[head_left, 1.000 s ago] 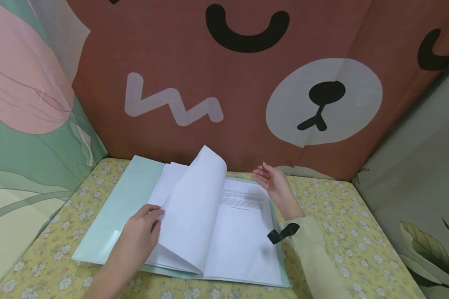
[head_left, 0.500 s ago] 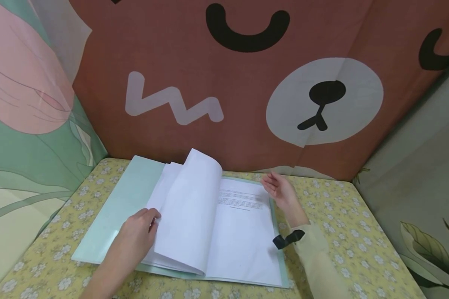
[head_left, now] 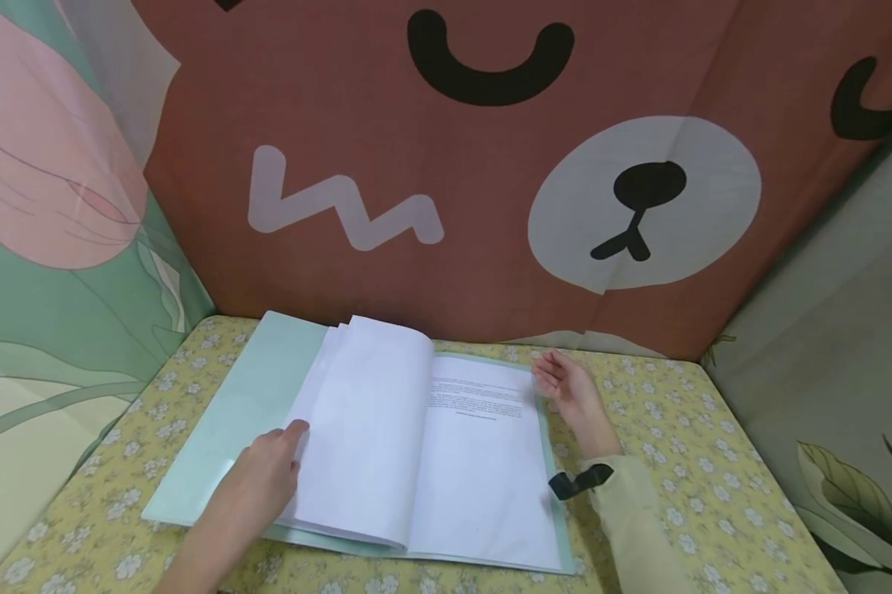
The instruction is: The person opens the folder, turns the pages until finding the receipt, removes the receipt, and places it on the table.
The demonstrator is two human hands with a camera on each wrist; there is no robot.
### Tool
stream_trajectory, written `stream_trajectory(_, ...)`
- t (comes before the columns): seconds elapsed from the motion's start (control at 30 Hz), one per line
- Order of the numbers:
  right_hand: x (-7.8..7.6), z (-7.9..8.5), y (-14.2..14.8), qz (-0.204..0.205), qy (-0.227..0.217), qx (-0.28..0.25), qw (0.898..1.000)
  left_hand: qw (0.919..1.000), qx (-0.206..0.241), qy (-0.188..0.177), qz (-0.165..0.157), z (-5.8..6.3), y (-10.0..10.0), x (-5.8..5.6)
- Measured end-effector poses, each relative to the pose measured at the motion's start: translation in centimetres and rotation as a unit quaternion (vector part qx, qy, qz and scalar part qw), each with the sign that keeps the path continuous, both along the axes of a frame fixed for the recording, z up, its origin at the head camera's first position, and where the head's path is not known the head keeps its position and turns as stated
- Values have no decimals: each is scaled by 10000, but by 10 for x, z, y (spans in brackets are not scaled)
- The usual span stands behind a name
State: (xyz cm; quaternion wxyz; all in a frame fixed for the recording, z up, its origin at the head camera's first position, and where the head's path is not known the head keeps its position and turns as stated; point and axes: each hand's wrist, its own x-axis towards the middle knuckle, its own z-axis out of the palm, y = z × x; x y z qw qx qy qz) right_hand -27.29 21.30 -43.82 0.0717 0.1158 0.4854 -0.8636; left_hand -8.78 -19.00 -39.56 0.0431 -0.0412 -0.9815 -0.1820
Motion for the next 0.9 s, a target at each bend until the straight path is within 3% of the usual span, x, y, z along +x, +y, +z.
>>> stream_trajectory(0.17, -2, -3, 4, -29, 18, 156, 9999, 9993, -164, -331, 45, -4, -3, -1)
stream_trajectory(0.47, -4, -14, 9, -52, 83, 1217, 9925, 9988, -262, -414, 20, -8, -9, -2)
stream_trajectory(0.7, -4, -24, 9, -10, 289, 2191, 9753, 9972, -345, -659, 88, -9, -10, -5)
stream_trajectory(0.9, -6, -29, 8, 21, 225, 2683, 9631, 9951, -411, -888, 127, -11, -11, -6)
